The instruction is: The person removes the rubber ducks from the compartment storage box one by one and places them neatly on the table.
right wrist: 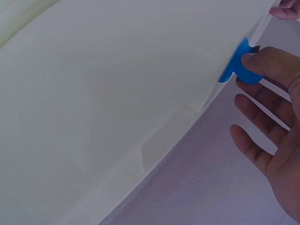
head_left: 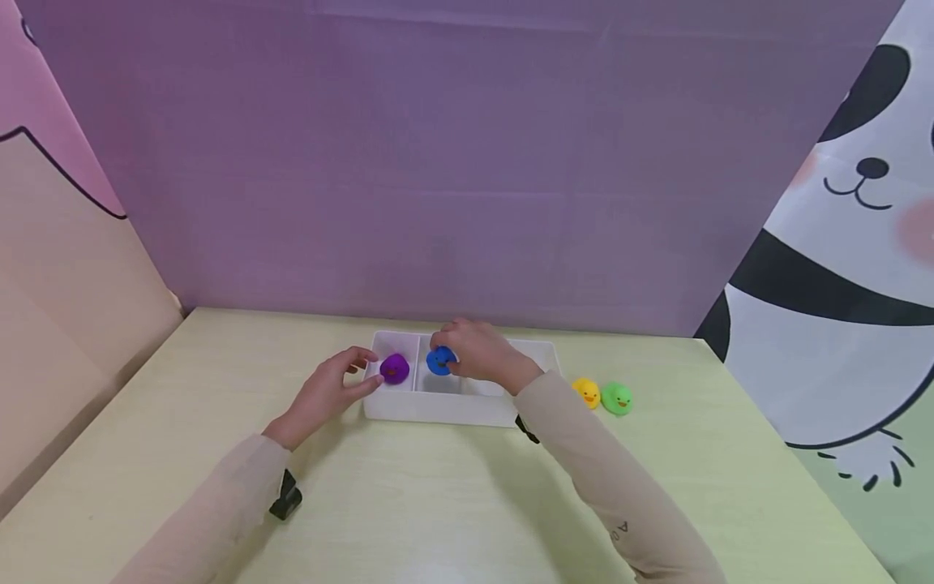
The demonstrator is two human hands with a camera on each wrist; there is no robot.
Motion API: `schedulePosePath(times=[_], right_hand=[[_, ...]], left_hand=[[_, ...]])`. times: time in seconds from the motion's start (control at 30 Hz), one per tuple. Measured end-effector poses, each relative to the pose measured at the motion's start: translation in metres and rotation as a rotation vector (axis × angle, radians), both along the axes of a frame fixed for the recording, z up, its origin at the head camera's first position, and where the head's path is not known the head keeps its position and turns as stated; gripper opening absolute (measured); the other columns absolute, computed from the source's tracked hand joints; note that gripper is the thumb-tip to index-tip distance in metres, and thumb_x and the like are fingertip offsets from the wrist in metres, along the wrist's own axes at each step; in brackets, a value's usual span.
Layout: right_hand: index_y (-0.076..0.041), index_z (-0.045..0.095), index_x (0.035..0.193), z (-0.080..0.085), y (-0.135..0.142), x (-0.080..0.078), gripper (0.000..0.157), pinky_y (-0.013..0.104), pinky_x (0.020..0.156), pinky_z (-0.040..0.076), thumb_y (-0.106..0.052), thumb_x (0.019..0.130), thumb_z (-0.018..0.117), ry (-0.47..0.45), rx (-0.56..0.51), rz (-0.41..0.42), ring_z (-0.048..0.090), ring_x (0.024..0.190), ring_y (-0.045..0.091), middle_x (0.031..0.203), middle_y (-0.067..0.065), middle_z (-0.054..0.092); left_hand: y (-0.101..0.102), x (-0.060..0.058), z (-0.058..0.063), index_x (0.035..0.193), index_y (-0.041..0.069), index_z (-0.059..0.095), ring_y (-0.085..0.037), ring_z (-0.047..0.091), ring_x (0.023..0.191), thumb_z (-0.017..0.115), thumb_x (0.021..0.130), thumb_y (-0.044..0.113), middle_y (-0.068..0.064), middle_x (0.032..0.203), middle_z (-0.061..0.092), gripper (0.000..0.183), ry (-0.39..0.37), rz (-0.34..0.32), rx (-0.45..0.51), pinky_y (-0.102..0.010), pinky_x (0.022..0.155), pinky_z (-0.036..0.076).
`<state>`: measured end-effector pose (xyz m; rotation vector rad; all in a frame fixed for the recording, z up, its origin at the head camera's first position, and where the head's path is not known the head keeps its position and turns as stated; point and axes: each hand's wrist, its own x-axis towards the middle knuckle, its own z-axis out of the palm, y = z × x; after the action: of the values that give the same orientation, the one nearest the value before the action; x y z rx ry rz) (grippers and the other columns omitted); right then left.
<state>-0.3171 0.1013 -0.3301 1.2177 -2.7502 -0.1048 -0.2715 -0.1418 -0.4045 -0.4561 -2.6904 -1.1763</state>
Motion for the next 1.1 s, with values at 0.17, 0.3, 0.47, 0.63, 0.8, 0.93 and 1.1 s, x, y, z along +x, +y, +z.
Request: schedulePosePath(times=[0.17,0.3,0.47,0.63,0.8,0.93,1.1], right_hand=[[-0.017,0.064,0.103,0.010,0.006,0.004,0.024,0.031,0.074,0.051,-0.020,0.080,0.069,0.042,-0.034,0.025,0.054,0.092,0.016,0.100,-0.004,0.063],[-0.017,0.064,0.101,0.016,0.012,0.007,0.022,0.030,0.074,0.051,-0.019,0.080,0.070,0.064,-0.052,0.036,0.054,0.094,0.015,0.099,-0.005,0.063],[-0.018,0.064,0.101,0.021,0.022,0.011,0.024,0.031,0.073,0.052,-0.018,0.078,0.071,0.076,-0.056,0.021,0.055,0.097,0.015,0.102,-0.006,0.064],[-0.017,0.064,0.101,0.022,0.035,0.013,0.025,0.031,0.073,0.051,-0.016,0.077,0.072,0.080,-0.072,0.013,0.056,0.095,0.015,0.102,-0.005,0.064],[-0.017,0.064,0.100,0.021,0.049,0.013,0.025,0.031,0.071,0.049,-0.013,0.077,0.071,0.070,-0.090,-0.012,0.054,0.092,0.015,0.100,-0.005,0.062],[-0.016,0.064,0.100,0.022,0.062,0.014,0.026,0.033,0.072,0.051,-0.012,0.076,0.071,0.075,-0.103,-0.028,0.055,0.093,0.017,0.100,-0.004,0.063],[-0.014,0.064,0.103,0.023,0.078,0.016,0.028,0.036,0.076,0.053,-0.013,0.076,0.072,0.043,-0.101,-0.076,0.056,0.096,0.019,0.104,-0.001,0.063]], left_hand=[[0.001,0.000,0.000,0.116,0.008,0.054,-0.032,0.055,0.105,0.064,0.085,0.028,-0.012,0.114,0.060,0.038,0.011,-0.010,0.002,-0.047,0.090,0.046],[0.001,0.001,0.000,0.116,0.008,0.054,-0.033,0.055,0.105,0.064,0.085,0.029,-0.013,0.113,0.060,0.038,0.009,-0.007,0.008,-0.048,0.090,0.046],[0.001,0.001,-0.001,0.116,0.008,0.054,-0.034,0.055,0.106,0.064,0.085,0.029,-0.013,0.113,0.060,0.038,-0.001,-0.008,0.009,-0.049,0.090,0.045],[0.001,0.001,-0.001,0.116,0.008,0.054,-0.033,0.055,0.106,0.064,0.085,0.030,-0.013,0.113,0.060,0.039,-0.011,-0.005,0.009,-0.049,0.090,0.045],[0.000,0.000,-0.001,0.116,0.008,0.054,-0.033,0.055,0.105,0.064,0.085,0.029,-0.013,0.112,0.060,0.038,-0.006,-0.004,0.007,-0.049,0.090,0.045],[0.000,-0.001,-0.001,0.116,0.008,0.054,-0.034,0.055,0.105,0.064,0.085,0.029,-0.013,0.112,0.060,0.038,0.001,-0.005,0.012,-0.049,0.090,0.045],[0.000,-0.001,-0.003,0.116,0.008,0.054,-0.034,0.055,0.105,0.064,0.085,0.028,-0.014,0.112,0.060,0.038,0.003,-0.014,0.017,-0.049,0.090,0.045]])
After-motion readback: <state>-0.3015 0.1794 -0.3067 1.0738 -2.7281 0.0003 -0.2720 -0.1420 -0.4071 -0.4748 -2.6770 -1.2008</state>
